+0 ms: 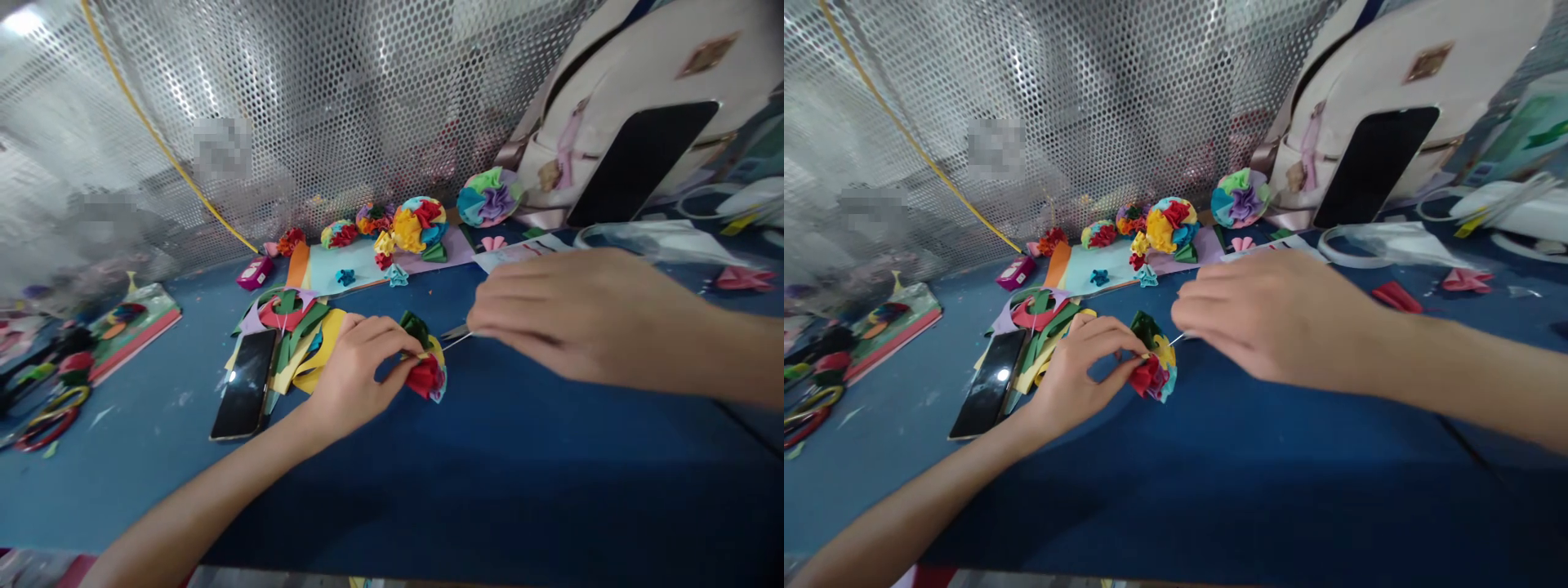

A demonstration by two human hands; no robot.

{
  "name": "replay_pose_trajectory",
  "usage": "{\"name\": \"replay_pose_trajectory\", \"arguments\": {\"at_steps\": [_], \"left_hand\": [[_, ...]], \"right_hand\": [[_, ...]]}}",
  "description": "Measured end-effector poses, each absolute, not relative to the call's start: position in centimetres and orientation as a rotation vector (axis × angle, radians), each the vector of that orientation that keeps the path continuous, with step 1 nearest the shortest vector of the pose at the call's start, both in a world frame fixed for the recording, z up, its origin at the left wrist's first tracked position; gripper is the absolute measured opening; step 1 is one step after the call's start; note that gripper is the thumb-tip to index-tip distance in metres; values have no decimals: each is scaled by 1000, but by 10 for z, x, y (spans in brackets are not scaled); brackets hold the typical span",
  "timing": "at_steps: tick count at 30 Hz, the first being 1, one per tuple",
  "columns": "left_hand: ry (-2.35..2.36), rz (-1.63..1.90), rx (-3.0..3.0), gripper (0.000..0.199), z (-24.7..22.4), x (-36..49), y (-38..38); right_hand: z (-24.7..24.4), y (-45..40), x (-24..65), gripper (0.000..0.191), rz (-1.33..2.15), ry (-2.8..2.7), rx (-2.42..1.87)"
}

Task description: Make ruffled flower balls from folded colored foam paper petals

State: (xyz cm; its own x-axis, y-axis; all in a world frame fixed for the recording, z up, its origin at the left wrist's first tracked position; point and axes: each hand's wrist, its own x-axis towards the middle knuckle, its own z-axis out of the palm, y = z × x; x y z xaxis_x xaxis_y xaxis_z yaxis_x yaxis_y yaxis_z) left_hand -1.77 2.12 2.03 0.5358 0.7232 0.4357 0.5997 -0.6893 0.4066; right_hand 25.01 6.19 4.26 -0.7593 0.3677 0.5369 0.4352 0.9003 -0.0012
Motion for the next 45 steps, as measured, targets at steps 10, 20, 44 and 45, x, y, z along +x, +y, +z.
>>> {"name": "replay_pose_trajectory", "arguments": {"at_steps": [10,20,44,45], "left_hand": [[1092,926,2144,16,-3,-20,29],[1013,830,2133,19,2,-42,33],[1251,1070,1853,16,-18,-20,19],[1245,1078,1855,14,-18,-20,19]], "right_hand": [[10,107,264,33,564,-2622,-729],[-25,82,233,24,860,-2307,-688],[-36,70,232,20,832,-2292,-449],[-36,70,231,20,830,-2290,-439]]}}
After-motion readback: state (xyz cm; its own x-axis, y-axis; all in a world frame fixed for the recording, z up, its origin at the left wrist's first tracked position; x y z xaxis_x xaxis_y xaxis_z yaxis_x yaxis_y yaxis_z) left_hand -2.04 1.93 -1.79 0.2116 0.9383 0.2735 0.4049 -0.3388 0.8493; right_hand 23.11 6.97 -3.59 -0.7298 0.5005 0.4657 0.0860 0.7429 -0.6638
